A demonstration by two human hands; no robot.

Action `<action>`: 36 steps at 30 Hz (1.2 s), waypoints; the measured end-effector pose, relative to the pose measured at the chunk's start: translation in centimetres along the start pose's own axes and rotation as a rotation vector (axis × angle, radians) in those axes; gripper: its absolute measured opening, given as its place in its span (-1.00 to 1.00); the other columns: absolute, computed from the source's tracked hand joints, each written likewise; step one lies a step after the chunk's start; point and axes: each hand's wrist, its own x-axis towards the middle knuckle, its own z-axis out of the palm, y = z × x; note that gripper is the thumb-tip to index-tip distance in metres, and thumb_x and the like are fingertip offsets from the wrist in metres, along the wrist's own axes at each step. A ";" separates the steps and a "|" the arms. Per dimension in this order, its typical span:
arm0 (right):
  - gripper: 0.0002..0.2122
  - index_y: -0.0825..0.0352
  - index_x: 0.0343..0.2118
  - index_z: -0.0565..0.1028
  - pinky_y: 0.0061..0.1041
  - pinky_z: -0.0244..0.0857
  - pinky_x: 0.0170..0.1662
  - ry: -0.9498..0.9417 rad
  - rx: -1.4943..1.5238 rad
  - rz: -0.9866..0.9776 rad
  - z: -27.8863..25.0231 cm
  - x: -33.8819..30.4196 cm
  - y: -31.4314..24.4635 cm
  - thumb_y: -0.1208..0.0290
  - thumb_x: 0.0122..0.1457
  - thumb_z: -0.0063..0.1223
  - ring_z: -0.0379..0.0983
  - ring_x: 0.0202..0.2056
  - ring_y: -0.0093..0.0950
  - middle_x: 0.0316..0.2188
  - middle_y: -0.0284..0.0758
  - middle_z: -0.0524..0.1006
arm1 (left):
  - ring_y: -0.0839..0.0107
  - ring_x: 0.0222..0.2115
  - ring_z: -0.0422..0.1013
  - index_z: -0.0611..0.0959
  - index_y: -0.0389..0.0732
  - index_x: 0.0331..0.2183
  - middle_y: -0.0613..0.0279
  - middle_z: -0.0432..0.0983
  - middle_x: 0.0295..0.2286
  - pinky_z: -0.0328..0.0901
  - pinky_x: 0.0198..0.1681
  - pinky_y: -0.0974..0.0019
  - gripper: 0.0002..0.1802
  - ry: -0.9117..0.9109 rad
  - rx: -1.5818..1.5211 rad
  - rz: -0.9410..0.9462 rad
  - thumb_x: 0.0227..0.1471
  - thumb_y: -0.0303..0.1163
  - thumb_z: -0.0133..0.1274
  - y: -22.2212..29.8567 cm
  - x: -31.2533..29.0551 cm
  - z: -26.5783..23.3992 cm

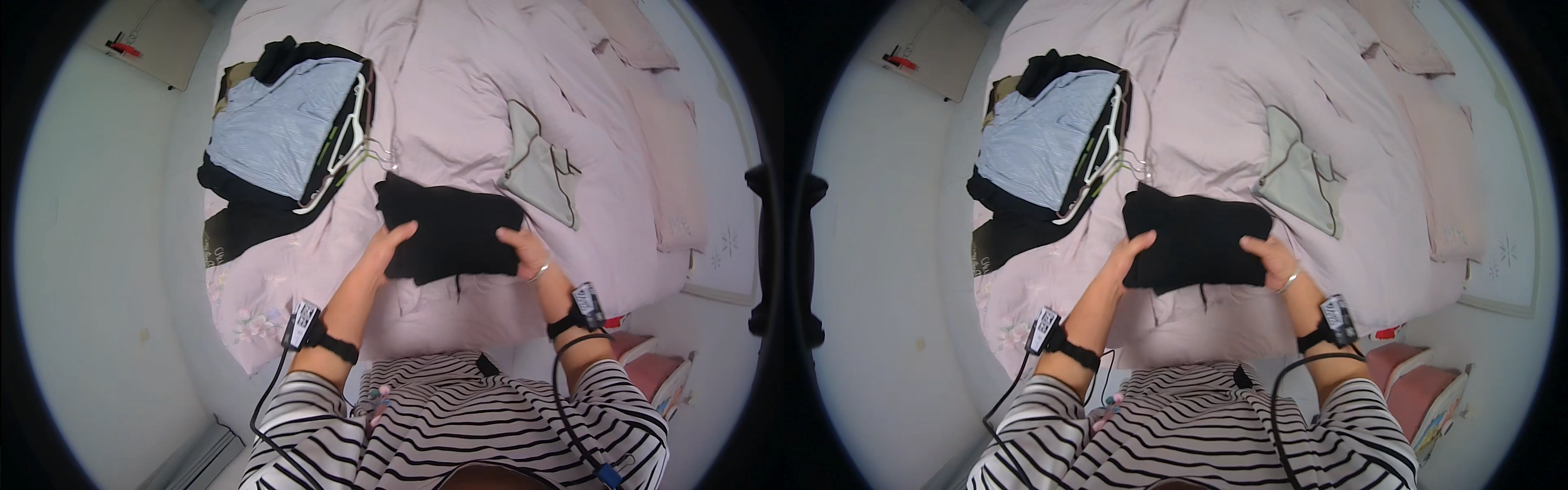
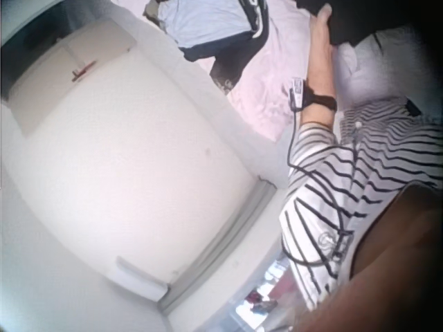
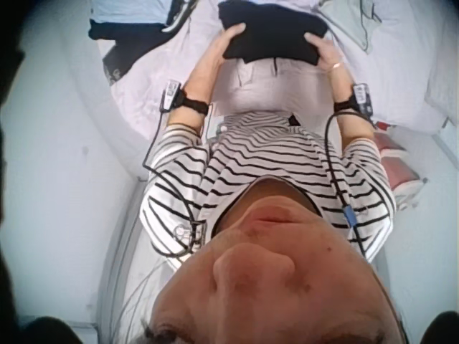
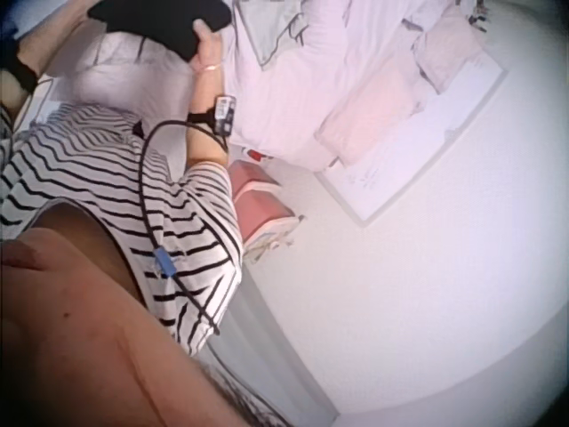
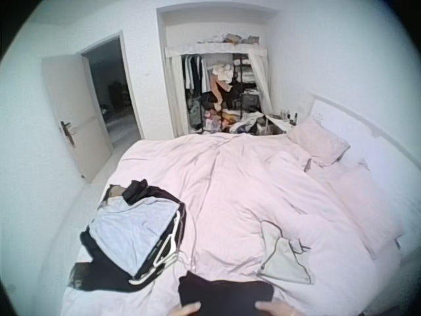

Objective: The person moves around a cluttered room, picks up a hula hoop and a water bottle, then wipes a blue stool with a cloth. They later fold several garments on a bed, including a light-colored top, a black top, and a gray shirt, placing the folded items on the bed.

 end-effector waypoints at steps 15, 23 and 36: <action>-0.35 0.41 0.10 0.10 -0.46 0.17 -0.01 0.731 -0.538 -0.275 -9.4 14.6 -8.6 0.34 -0.03 0.11 0.27 -0.04 -0.30 0.00 -0.04 0.26 | 0.05 -0.06 0.17 0.31 -0.29 -0.02 -0.11 0.28 -0.13 0.08 0.01 0.09 -0.33 0.749 1.280 0.787 -0.20 -0.24 0.07 6.6 17.8 -9.1; -0.51 0.35 -0.09 0.32 -0.25 -0.07 0.12 0.572 -1.535 -1.006 2.8 13.0 0.0 0.45 -0.18 0.09 0.09 0.05 -0.06 0.00 -0.02 0.20 | 0.08 -0.31 0.33 0.57 -0.21 -0.36 0.08 0.46 -0.41 0.25 -0.24 0.15 -0.72 0.605 1.637 0.677 -0.12 -0.23 0.05 11.2 11.7 -12.5; -0.65 0.31 -0.04 0.29 -0.47 0.33 -0.39 0.345 0.112 -0.130 13.8 8.1 9.9 0.24 0.17 -0.11 0.36 -0.51 -0.52 -0.52 -0.38 0.39 | 0.17 -0.34 0.36 0.54 -0.15 -0.25 0.18 0.44 -0.39 0.27 -0.29 0.21 -0.63 0.164 1.546 0.869 -0.21 -0.31 0.10 -1.0 -2.5 -5.6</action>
